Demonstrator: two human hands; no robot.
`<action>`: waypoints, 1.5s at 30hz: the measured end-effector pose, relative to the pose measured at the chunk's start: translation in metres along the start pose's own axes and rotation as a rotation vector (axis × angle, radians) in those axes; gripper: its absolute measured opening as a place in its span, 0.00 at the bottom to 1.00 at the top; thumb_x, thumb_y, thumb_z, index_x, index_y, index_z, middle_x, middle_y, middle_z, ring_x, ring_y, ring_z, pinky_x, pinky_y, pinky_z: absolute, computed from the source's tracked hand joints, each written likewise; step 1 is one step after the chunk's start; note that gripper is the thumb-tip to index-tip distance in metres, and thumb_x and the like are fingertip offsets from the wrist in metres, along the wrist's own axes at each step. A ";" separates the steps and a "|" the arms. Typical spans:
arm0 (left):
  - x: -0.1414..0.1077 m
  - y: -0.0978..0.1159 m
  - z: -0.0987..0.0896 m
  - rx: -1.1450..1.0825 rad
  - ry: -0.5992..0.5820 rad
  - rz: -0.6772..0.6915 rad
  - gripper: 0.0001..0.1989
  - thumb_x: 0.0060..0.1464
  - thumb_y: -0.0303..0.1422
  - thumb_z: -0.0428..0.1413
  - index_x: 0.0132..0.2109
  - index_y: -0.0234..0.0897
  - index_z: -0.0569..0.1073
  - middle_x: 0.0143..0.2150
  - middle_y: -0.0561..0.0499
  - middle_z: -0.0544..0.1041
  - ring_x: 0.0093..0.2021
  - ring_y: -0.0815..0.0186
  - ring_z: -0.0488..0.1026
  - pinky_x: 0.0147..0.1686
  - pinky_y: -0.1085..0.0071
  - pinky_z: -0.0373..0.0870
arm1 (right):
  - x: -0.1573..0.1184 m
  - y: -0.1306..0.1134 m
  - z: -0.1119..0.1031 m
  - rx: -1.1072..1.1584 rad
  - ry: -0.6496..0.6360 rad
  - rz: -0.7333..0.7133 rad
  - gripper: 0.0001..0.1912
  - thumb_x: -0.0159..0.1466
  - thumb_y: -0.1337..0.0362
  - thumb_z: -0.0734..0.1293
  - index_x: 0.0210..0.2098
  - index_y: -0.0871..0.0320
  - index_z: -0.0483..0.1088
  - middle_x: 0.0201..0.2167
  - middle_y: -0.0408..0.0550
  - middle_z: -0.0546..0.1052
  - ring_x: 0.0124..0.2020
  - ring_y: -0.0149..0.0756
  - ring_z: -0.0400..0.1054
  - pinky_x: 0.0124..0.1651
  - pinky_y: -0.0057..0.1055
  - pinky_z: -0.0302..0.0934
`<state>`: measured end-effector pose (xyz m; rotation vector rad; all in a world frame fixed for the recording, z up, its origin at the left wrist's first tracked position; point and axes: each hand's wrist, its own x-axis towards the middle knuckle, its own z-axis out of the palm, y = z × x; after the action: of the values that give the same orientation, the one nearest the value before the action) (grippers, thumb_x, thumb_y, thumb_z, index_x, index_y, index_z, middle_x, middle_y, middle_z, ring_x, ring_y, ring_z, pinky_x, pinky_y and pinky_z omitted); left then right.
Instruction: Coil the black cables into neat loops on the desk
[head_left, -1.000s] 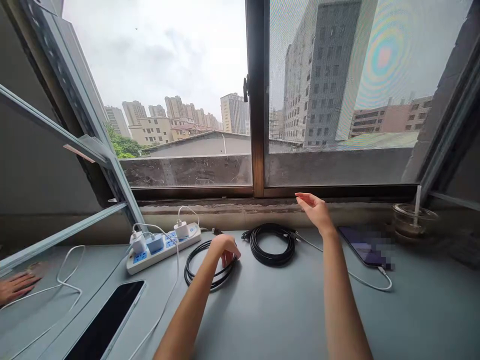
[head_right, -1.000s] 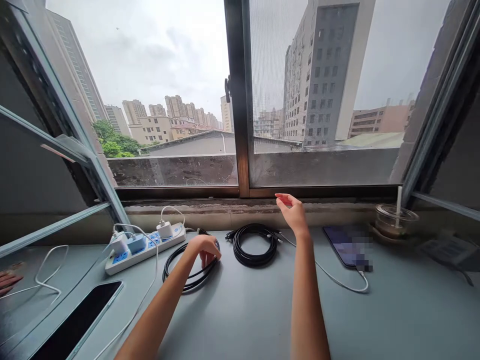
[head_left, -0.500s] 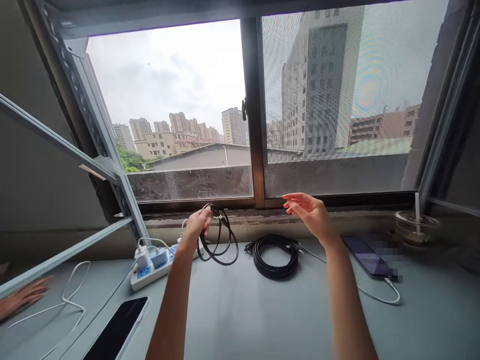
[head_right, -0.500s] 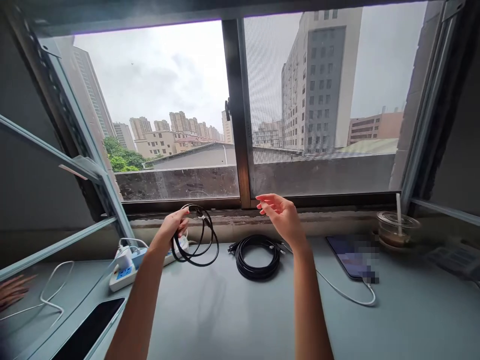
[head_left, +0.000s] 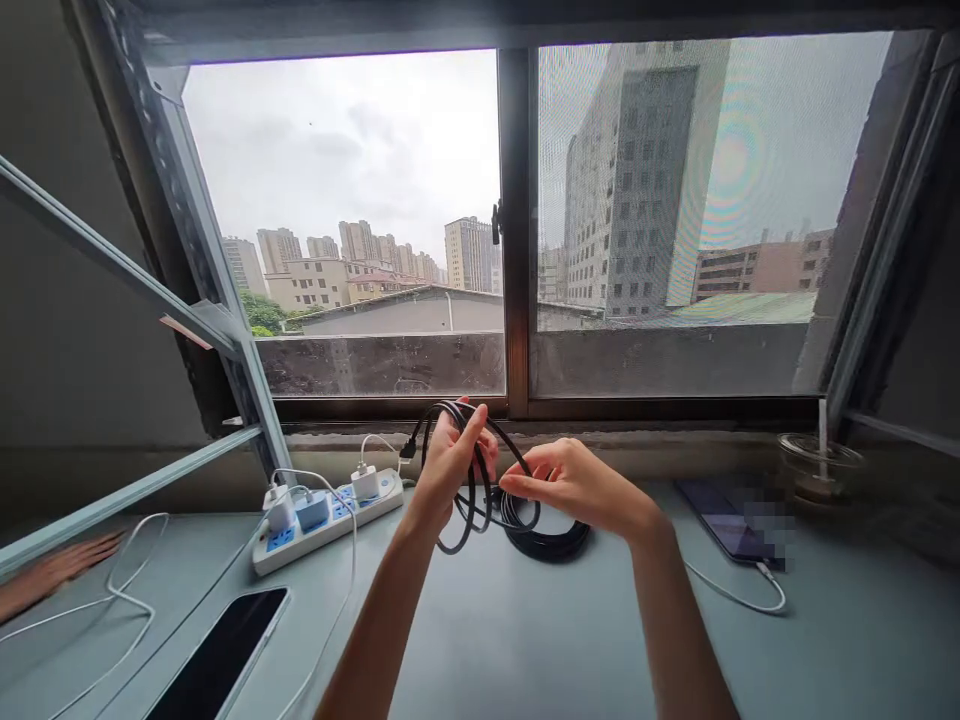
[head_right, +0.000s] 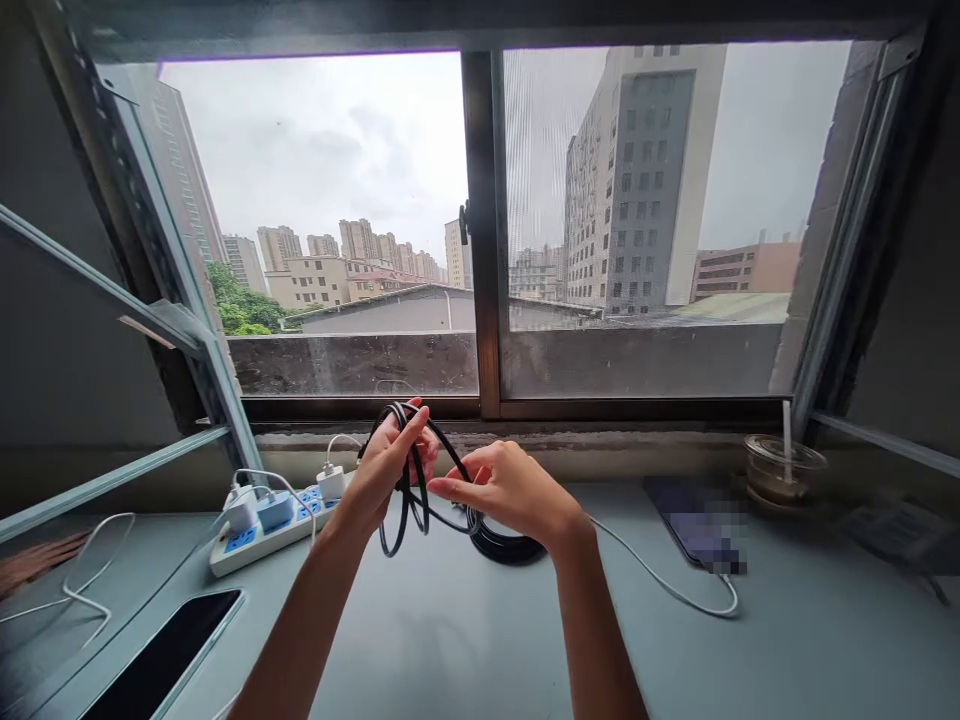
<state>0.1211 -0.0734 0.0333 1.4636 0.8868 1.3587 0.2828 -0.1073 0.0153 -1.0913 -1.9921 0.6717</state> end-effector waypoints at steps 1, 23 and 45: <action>-0.005 0.002 0.003 -0.015 -0.024 0.014 0.36 0.49 0.49 0.58 0.56 0.33 0.56 0.18 0.61 0.69 0.14 0.74 0.62 0.15 0.80 0.56 | -0.001 -0.003 0.002 0.009 -0.038 -0.010 0.22 0.58 0.46 0.66 0.27 0.60 0.74 0.21 0.42 0.73 0.23 0.28 0.63 0.25 0.25 0.54; -0.001 0.028 -0.046 -0.327 0.542 0.488 0.10 0.59 0.41 0.52 0.34 0.40 0.64 0.11 0.64 0.55 0.11 0.76 0.49 0.11 0.80 0.43 | -0.078 -0.032 -0.057 0.934 0.731 0.003 0.14 0.58 0.54 0.68 0.40 0.52 0.76 0.11 0.32 0.55 0.06 0.19 0.41 0.07 0.23 0.33; -0.013 0.015 -0.002 -0.017 -0.262 -0.064 0.41 0.55 0.59 0.40 0.65 0.34 0.54 0.18 0.55 0.70 0.15 0.69 0.63 0.14 0.77 0.51 | -0.021 -0.049 0.016 0.287 0.201 0.082 0.44 0.56 0.57 0.71 0.67 0.48 0.49 0.30 0.40 0.74 0.20 0.23 0.61 0.23 0.22 0.59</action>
<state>0.1163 -0.0896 0.0435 1.5450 0.7436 1.0948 0.2541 -0.1512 0.0346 -1.0260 -1.6301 0.8284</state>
